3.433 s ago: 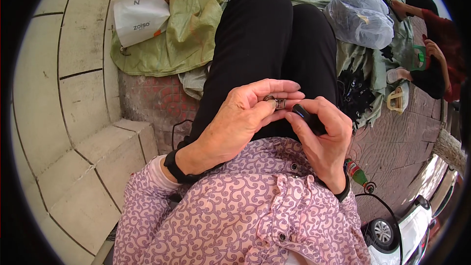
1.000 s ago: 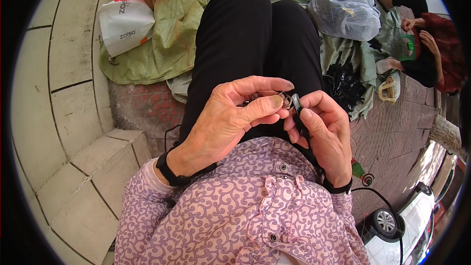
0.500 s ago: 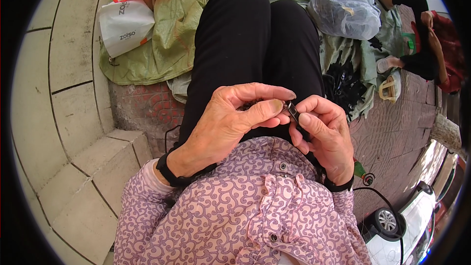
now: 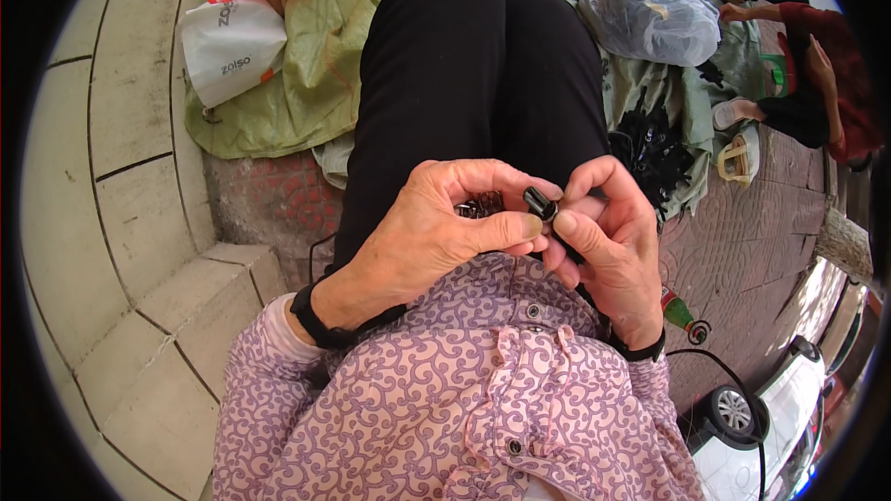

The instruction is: Manually assemble buckles onto black straps for footwear or bag manufacturing.

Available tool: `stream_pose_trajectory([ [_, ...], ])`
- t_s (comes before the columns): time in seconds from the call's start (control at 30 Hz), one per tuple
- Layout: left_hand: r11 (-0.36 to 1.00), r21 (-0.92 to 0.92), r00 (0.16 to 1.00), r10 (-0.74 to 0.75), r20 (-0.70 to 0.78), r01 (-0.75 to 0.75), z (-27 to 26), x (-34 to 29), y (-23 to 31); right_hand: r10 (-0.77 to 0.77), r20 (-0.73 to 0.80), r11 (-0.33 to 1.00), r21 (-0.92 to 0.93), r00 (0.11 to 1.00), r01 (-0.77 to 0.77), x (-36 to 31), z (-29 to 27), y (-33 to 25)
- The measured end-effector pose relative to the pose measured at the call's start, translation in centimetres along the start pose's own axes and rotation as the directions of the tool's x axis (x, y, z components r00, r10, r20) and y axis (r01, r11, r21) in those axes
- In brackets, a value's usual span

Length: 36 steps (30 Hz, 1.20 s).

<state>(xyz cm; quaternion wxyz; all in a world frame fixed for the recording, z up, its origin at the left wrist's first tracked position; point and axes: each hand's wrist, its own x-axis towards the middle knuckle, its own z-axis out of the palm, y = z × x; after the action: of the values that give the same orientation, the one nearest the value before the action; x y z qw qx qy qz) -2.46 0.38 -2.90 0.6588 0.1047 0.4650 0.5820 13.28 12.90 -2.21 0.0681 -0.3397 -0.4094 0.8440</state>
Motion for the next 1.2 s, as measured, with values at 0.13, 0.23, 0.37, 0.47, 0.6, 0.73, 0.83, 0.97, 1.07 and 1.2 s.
stream_pose_trajectory([
  [0.13, 0.999, 0.04, 0.996, 0.009, -0.091, -0.005, 0.2, 0.1, -0.1, -0.125, 0.035, 0.979, -0.157, 0.992, 0.129, -0.2, 0.5, 0.2],
  [0.23, 0.974, 0.214, 0.991, 0.1, -0.086, -0.08, -0.3, 0.1, -0.1, -0.253, 0.047, 0.897, -0.364, 0.966, 0.252, -0.2, 0.6, 0.9],
  [0.37, 0.908, 0.419, 1.0, -0.015, -0.016, 0.02, -0.5, -1.5, 1.6, -0.274, 0.034, 0.834, -0.489, 0.961, 0.255, -0.4, 0.4, 1.3],
  [0.47, 0.859, 0.51, 0.998, 0.004, 0.067, -0.037, -0.5, -2.0, 0.7, -0.361, 0.232, 0.736, -0.524, 0.903, 0.428, -0.6, 1.2, 1.1],
  [0.6, 0.849, 0.528, 0.999, -0.02, 0.047, -0.007, -0.3, -2.9, 0.5, -0.318, 0.283, 0.687, -0.589, 0.905, 0.426, -1.2, 1.3, 1.0],
  [0.73, 0.865, 0.497, 0.997, 0.064, 0.04, -0.076, -0.5, -4.8, -0.4, -0.364, 0.31, 0.667, -0.571, 0.878, 0.478, -2.3, 1.4, 1.7],
  [0.83, 0.927, 0.375, 1.0, -0.002, -0.014, 0.008, 0.2, -5.6, -1.2, -0.388, 0.325, 0.656, -0.56, 0.862, 0.506, -3.1, 1.2, 2.6],
  [0.97, 0.861, 0.504, 0.996, 0.017, 0.091, -0.061, -0.2, -5.4, -1.4, -0.344, 0.311, 0.755, -0.47, 0.886, 0.458, -3.3, 1.2, 3.2],
  [1.07, 0.904, 0.419, 0.99, 0.027, 0.137, -0.082, -0.2, -5.7, -2.4, -0.364, 0.367, 0.731, -0.457, 0.856, 0.507, -3.2, 1.3, 3.4],
  [1.2, 0.887, 0.449, 0.991, 0.056, 0.122, -0.106, 0.2, -6.5, -2.3, -0.373, 0.393, 0.695, -0.482, 0.84, 0.534, -3.7, 1.5, 2.9],
])
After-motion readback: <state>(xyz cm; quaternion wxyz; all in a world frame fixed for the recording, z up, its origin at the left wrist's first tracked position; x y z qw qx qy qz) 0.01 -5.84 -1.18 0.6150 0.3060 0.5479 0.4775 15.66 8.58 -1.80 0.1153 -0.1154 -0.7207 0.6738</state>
